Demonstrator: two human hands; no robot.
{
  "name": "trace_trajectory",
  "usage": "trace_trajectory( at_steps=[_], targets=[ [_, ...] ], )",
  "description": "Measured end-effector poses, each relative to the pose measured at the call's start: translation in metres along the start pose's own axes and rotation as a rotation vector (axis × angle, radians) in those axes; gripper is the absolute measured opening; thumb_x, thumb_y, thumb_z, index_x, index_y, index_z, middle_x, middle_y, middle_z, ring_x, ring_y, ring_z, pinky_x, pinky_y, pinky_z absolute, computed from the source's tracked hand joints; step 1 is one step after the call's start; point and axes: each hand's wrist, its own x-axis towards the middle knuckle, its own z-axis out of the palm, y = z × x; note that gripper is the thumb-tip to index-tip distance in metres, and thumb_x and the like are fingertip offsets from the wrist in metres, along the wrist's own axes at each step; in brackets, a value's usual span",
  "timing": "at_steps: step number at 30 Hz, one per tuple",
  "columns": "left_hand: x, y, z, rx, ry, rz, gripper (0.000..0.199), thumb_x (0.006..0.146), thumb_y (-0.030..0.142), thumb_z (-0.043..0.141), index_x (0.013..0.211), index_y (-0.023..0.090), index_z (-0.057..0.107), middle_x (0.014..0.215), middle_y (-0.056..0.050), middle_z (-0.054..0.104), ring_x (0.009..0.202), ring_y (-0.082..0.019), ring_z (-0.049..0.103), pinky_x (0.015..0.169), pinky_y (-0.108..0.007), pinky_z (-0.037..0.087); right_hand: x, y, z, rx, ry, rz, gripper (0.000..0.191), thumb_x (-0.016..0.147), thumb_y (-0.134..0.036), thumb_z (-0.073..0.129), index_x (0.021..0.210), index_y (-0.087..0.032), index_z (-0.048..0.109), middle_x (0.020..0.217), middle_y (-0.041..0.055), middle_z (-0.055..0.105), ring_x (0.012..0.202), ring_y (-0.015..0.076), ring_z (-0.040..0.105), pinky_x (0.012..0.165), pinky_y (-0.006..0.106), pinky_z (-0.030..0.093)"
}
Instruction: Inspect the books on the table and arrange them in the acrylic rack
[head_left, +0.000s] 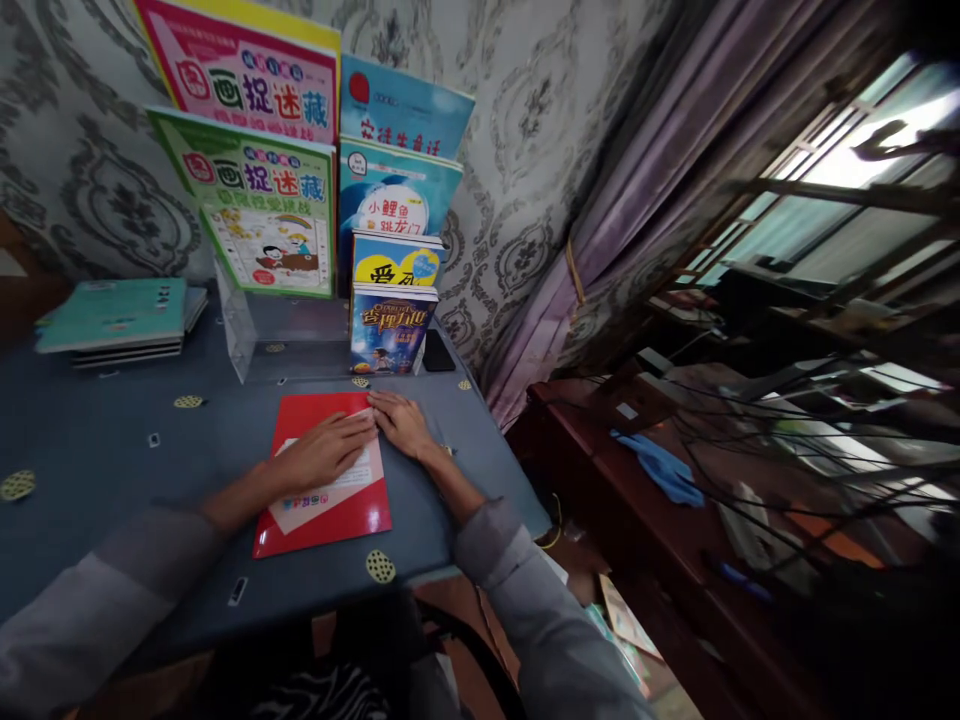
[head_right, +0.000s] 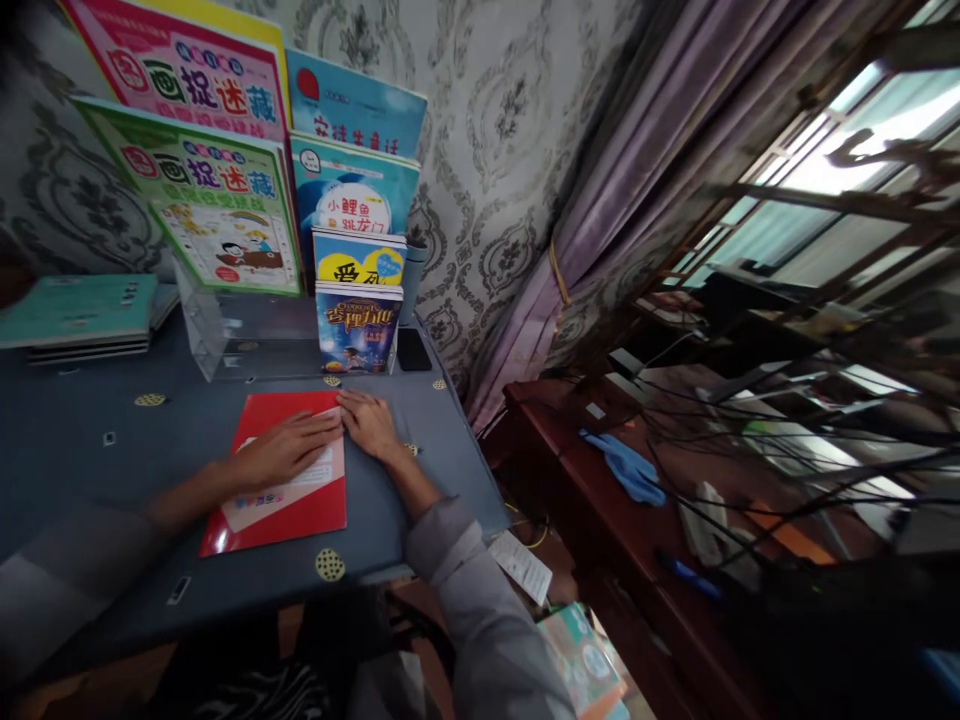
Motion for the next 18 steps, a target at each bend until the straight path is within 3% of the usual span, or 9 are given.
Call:
trace_trajectory(
  at_steps=[7, 11, 14, 18],
  targets=[
    [-0.031, 0.052, -0.007, -0.143, -0.090, 0.130, 0.047, 0.108, 0.033, 0.034, 0.153, 0.031, 0.046, 0.155, -0.002, 0.053, 0.147, -0.020, 0.043, 0.126, -0.047, 0.027, -0.001, 0.000, -0.001, -0.003, -0.005, -0.009, 0.042, 0.101, -0.030, 0.059, 0.142, -0.020, 0.060, 0.148, 0.0102, 0.059, 0.144, 0.0227, 0.049, 0.117, 0.044, 0.038],
    [-0.038, 0.062, -0.013, -0.175, -0.120, 0.144, 0.048, 0.108, 0.035, 0.036, 0.155, 0.029, 0.042, 0.156, -0.003, 0.051, 0.147, -0.018, 0.043, 0.127, -0.043, 0.027, -0.003, -0.002, -0.001, -0.011, 0.000, -0.028, 0.043, 0.101, -0.031, 0.059, 0.142, -0.017, 0.060, 0.148, 0.0122, 0.059, 0.143, 0.0238, 0.049, 0.116, 0.045, 0.038],
    [-0.038, 0.048, -0.015, -0.155, -0.092, 0.155, 0.049, 0.107, 0.035, 0.038, 0.155, 0.029, 0.042, 0.156, -0.003, 0.051, 0.147, -0.018, 0.044, 0.126, -0.041, 0.028, -0.005, -0.003, 0.000, -0.029, 0.015, -0.032, 0.042, 0.102, -0.030, 0.056, 0.142, -0.018, 0.060, 0.149, 0.0124, 0.058, 0.143, 0.0249, 0.049, 0.116, 0.047, 0.039],
    [-0.047, -0.003, -0.020, -0.054, -0.006, -0.025, 0.048, 0.107, 0.038, 0.036, 0.154, 0.028, 0.044, 0.159, -0.005, 0.047, 0.148, -0.019, 0.043, 0.124, -0.042, 0.032, -0.006, -0.002, 0.001, -0.054, 0.007, -0.050, 0.042, 0.102, -0.029, 0.054, 0.143, -0.020, 0.058, 0.151, 0.0125, 0.056, 0.145, 0.0247, 0.047, 0.116, 0.048, 0.038]
  ],
)
